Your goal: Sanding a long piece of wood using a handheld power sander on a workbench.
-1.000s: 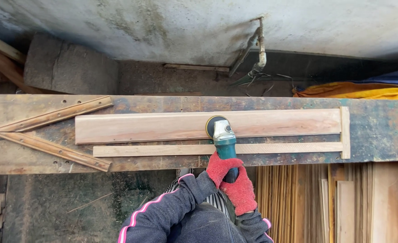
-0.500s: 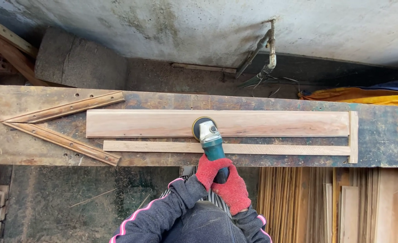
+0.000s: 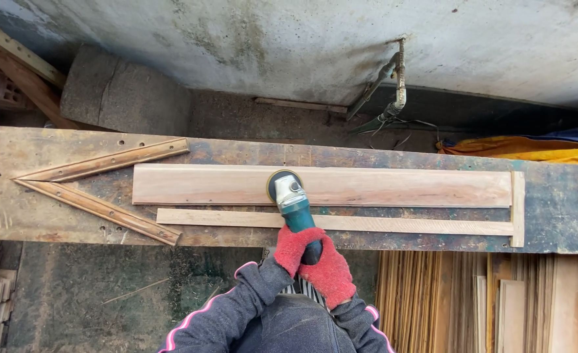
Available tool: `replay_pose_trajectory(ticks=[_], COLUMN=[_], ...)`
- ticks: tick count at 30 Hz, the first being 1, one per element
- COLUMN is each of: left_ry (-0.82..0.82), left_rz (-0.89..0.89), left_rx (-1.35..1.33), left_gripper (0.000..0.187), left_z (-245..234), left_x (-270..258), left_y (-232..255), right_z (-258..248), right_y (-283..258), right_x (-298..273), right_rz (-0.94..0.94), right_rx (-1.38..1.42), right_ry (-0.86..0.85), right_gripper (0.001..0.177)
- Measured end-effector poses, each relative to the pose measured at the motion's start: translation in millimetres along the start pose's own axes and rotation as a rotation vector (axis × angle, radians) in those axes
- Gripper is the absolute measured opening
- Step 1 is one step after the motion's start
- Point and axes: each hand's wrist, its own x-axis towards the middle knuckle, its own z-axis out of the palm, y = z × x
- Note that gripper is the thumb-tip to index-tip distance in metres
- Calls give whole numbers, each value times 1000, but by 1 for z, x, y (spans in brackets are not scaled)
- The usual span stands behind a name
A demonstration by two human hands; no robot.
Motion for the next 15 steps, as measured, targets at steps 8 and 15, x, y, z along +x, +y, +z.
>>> replay_pose_trajectory(ticks=[8,15], left_ry=[-220,-99], left_rz=[86,89], left_rx=[53,81], left_gripper=[48,50], left_z=[43,6], left_x=[11,-4], left_y=[-28,-14], right_z=[-18,-6], right_y=[50,10], right_x=[2,-10], right_rz=[169,116], right_rx=[28,-40], right_ry=[126,38], right_gripper=[104,103])
